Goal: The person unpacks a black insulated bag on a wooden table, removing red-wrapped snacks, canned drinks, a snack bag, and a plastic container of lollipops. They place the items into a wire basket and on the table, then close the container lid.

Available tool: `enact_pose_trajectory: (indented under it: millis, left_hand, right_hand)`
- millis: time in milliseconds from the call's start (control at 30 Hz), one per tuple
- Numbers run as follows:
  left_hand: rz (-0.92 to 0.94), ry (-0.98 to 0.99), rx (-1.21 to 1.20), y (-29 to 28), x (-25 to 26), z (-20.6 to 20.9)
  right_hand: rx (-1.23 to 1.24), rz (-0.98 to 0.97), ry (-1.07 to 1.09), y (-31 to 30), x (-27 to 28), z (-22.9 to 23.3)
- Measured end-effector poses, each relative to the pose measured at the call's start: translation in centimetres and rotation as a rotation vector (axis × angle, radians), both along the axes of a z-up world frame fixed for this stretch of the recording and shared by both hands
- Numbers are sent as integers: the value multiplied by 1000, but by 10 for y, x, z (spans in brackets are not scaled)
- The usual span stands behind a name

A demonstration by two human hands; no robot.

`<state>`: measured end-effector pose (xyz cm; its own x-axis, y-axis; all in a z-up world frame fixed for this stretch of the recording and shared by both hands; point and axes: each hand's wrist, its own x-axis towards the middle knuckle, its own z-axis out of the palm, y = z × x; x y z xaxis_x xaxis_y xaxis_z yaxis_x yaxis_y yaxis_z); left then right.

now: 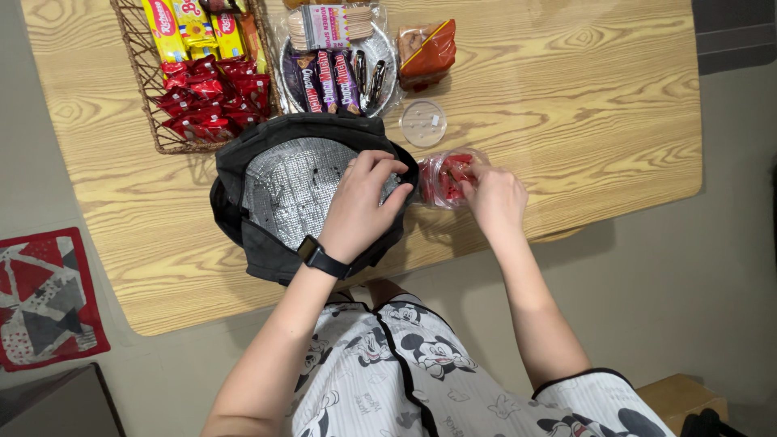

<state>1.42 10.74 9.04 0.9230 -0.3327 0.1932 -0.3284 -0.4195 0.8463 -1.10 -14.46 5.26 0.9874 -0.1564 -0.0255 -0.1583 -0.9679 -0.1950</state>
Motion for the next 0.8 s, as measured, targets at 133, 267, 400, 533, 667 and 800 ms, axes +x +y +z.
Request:
enact_pose_trajectory:
  millis: [133,267,400,533,667,800]
  left_hand:
    - [16,17,3,5,-1,-1]
    - [36,29,11,10,-2,0]
    - [47,39,10,15,-3,-1]
    - [68,14,13,21,-2,-3]
    - [107,21,20,29,-4,-5]
    - [164,10,-1,46,-6,-9]
  right_hand:
    - [-69,59,31,-1,6,-8]
    - [-82,156,-13,-3,13,-20]
    - [-126,169,4,-7,17,-33]
    - [-117,207,-19,-7,15,-42]
    - [-92,213,-4,-8,18,-41]
    - [-82,175,53,-5,22,-30]
